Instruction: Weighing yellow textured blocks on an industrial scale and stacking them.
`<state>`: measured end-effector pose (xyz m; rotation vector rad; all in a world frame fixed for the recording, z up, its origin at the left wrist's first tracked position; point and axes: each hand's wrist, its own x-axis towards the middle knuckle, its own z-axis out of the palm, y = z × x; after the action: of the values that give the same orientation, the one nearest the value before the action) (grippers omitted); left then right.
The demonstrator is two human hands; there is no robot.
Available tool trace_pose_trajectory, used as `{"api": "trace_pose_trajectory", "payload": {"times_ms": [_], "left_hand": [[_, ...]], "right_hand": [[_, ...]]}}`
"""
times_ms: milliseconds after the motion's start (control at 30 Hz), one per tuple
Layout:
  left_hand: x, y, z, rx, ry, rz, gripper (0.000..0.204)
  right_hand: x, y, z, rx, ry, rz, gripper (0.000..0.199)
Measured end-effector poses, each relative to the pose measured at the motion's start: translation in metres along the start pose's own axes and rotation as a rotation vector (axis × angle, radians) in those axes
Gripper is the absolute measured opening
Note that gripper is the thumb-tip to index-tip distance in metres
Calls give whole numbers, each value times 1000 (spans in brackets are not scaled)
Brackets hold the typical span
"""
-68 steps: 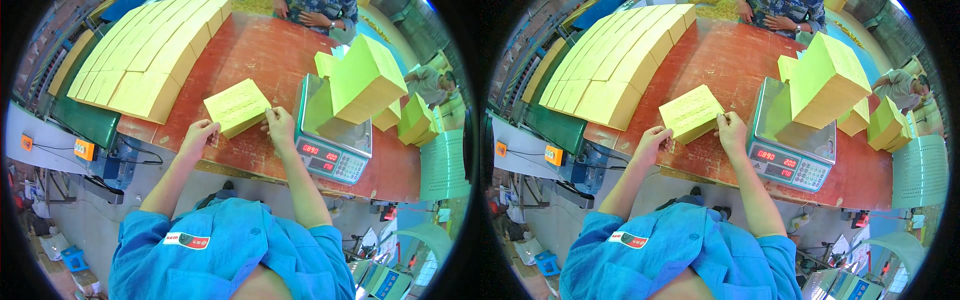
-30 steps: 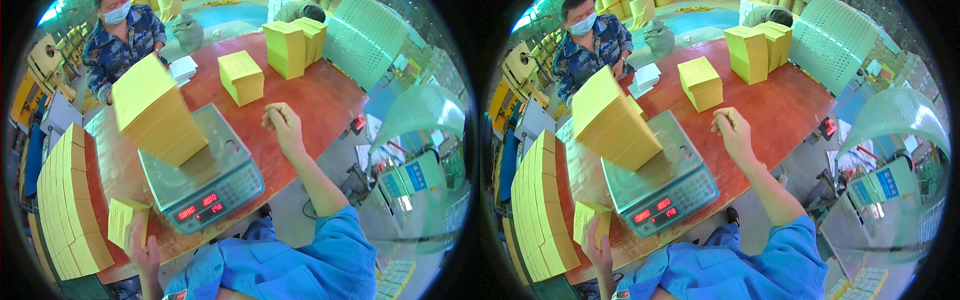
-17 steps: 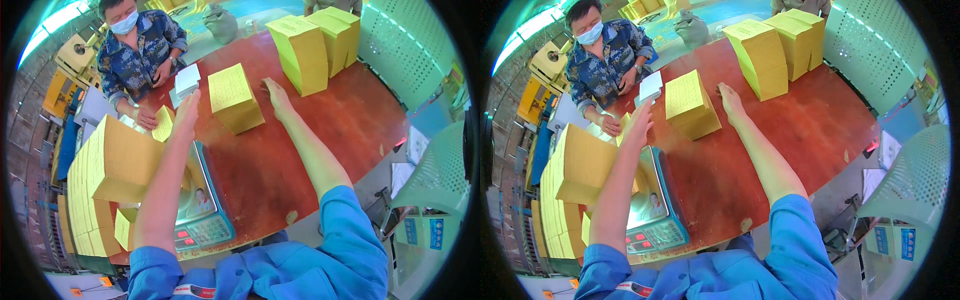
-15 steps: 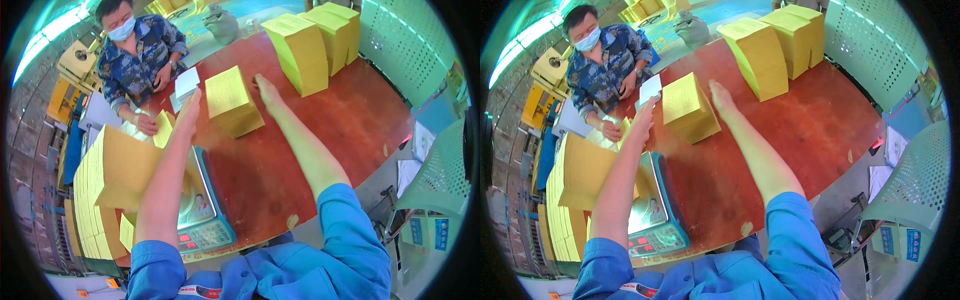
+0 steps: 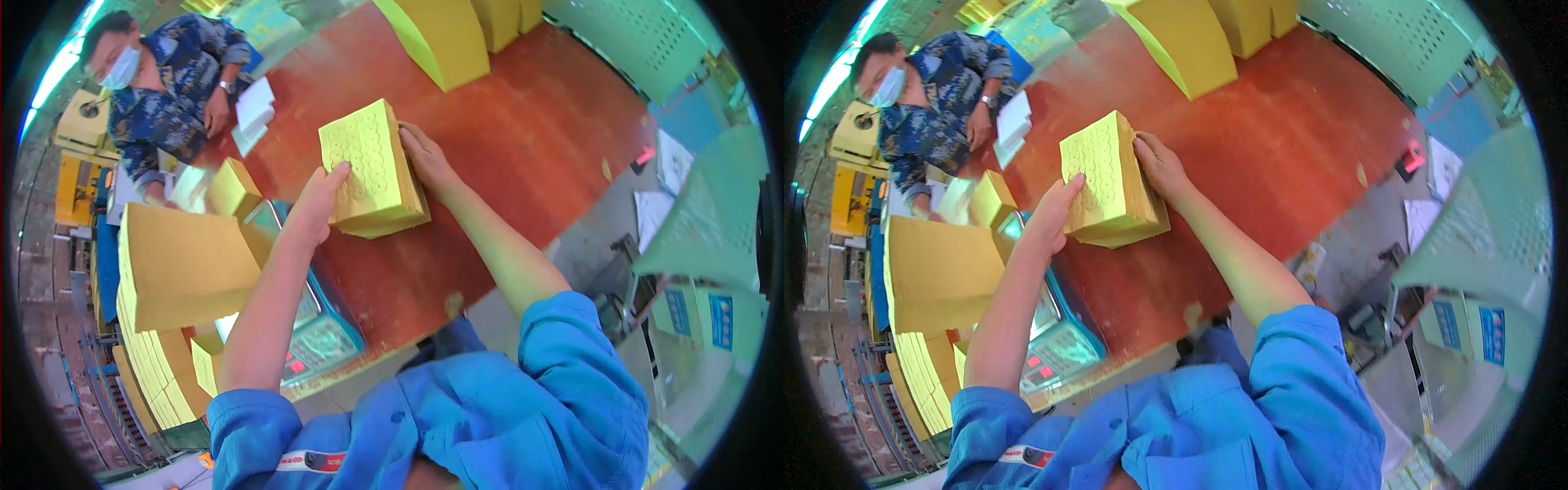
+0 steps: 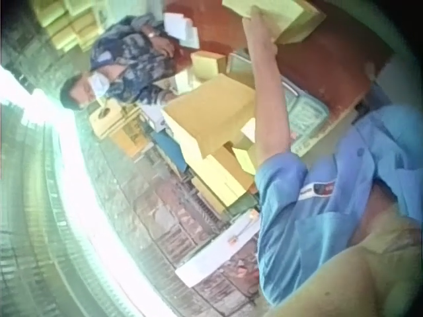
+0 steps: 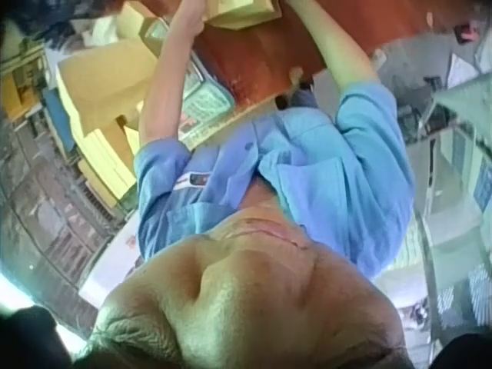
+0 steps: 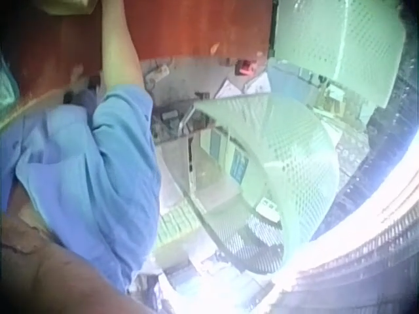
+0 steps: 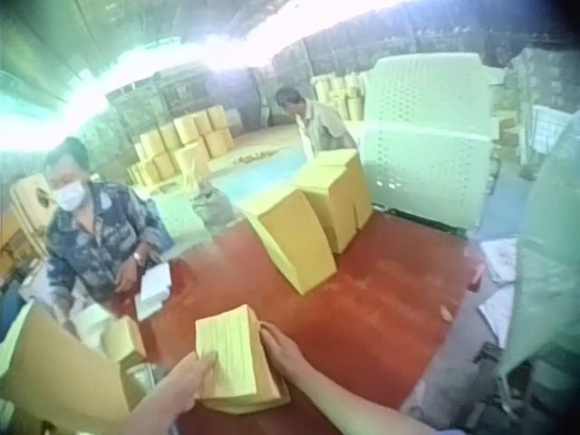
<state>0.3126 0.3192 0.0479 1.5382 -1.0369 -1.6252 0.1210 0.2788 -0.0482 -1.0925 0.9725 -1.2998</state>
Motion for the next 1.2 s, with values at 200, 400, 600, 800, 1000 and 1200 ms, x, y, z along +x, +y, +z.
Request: {"api": "trace_pose_trajectory", "payload": {"times_ms": [200, 400, 600, 800, 1000, 1200], "left_hand": [[-108, -42, 53, 88, -338, -61, 43], [-148, -66, 77, 117, -495, -43, 45], [-157, -95, 68, -287, -405, -197, 43], [-157, -116, 100, -901, -583, -72, 50], [-117, -147, 99, -136, 125, 572, 52], [-109, -151, 99, -53, 232, 541, 40]], "right_hand": [[-228, -29, -61, 35, 365, -15, 36], [-341, 0, -61, 807, 360, 527, 38], [-326, -69, -62, 216, 305, 352, 35], [-262, -158, -90, -405, 88, 48, 34], [-198, -135, -102, -854, -98, 111, 39], [-171, -116, -134, -556, -125, 332, 40]]}}
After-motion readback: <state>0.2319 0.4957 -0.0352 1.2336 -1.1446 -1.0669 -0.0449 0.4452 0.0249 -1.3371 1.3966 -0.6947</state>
